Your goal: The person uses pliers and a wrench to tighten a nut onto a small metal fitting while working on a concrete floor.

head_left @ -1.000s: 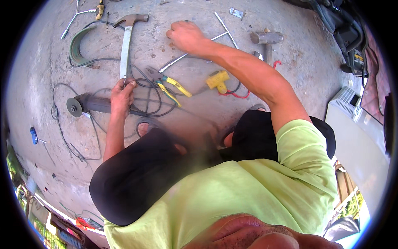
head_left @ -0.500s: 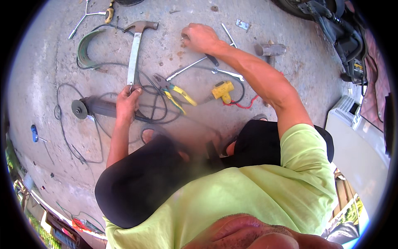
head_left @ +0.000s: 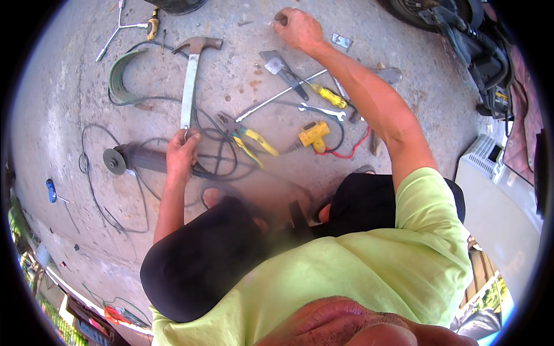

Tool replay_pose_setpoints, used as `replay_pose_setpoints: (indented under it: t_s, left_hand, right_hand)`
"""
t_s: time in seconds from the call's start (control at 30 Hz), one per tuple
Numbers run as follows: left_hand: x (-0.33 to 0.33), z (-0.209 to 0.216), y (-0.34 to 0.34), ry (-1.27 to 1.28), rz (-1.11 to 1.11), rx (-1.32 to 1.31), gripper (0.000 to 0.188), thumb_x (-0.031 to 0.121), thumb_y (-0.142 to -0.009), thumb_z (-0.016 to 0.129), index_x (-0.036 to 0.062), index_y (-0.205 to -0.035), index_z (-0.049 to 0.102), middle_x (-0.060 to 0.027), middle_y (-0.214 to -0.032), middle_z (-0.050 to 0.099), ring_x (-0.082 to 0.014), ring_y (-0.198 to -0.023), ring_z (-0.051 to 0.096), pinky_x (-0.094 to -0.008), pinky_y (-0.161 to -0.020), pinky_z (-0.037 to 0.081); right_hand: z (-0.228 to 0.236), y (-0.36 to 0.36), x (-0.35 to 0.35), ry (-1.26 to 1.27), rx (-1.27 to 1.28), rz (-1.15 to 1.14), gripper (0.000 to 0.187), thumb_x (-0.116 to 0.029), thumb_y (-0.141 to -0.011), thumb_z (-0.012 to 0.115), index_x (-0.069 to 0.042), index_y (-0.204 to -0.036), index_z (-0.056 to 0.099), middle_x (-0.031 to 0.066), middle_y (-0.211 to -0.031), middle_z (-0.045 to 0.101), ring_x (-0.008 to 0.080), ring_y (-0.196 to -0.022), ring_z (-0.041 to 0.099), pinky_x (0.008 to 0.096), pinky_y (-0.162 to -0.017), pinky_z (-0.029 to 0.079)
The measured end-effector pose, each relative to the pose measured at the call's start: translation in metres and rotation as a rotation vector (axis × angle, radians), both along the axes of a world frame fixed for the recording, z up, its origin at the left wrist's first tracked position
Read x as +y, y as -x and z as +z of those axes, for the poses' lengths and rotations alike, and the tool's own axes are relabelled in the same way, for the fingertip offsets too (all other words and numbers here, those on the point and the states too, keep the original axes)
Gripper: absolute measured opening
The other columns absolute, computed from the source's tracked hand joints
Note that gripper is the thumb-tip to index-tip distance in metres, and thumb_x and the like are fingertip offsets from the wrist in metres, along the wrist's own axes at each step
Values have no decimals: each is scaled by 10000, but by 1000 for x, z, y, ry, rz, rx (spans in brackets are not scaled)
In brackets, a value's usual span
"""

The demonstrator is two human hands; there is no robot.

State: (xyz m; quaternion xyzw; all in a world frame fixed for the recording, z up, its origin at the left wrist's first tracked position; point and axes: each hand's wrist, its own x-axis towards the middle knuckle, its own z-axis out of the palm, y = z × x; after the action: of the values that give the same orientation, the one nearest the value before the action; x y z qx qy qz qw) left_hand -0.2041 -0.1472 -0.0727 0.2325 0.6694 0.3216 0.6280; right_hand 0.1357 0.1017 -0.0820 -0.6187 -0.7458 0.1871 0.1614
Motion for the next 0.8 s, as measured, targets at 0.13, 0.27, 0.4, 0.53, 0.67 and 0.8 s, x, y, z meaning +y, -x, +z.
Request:
replay_pose_setpoints:
  t_s: [0.13, 0.27, 0.4, 0.53, 0.67, 0.8]
  left_hand:
    - [-2, 1, 4, 25, 18, -22, 173, 140, -921, 691, 34, -1041, 627, 26, -745, 578, -40, -496, 409, -225, -432, 305]
    - [-3, 8, 1, 26, 37, -27, 154, 128, -923, 684, 32, -1030, 629, 28, -735, 571, -36, -493, 408, -223, -431, 302]
    - [-9, 8, 6, 44, 44, -11, 147, 125, -926, 680, 30, -1026, 630, 21, -744, 581, -33, -497, 412, -220, -427, 296]
    - [-10, 9, 4, 30, 41, -11, 152, 129, -928, 683, 27, -1030, 633, 10, -760, 600, -33, -503, 418, -220, -425, 293]
    - [-5, 15, -1, -23, 83, -56, 153, 122, -929, 684, 28, -1040, 637, 3, -767, 609, -36, -501, 413, -219, -424, 280]
    - [9, 24, 2, -121, 111, -79, 160, 118, -934, 682, 27, -1061, 643, 4, -778, 603, -39, -509, 412, -220, -434, 277]
  right_hand:
    - [1, -25, 46, -73, 29, -124, 300, -226, -821, 677, -25, -1040, 717, 212, -1001, 718, 390, -959, 690, 483, -848, 543]
    - [-8, -30, 71, -33, -100, -236, 274, -254, -856, 671, -48, -1027, 733, 221, -1044, 719, 400, -968, 696, 496, -858, 555]
    - [-18, -40, 79, -4, -154, -172, 253, -260, -865, 680, -51, -997, 737, 223, -1030, 722, 406, -946, 699, 504, -842, 562]
    - [-17, -46, 83, 5, -131, -143, 228, -231, -855, 678, -42, -965, 741, 221, -952, 730, 396, -891, 706, 486, -803, 567]
    - [-21, -28, 66, -5, 279, -106, 286, -252, -869, 691, -35, -1049, 741, 142, -956, 745, 253, -871, 721, 399, -794, 570]
    - [14, 51, -6, 456, 722, -8, 296, -227, -905, 703, -34, -1128, 724, 26, -923, 718, 115, -847, 653, 284, -775, 511]
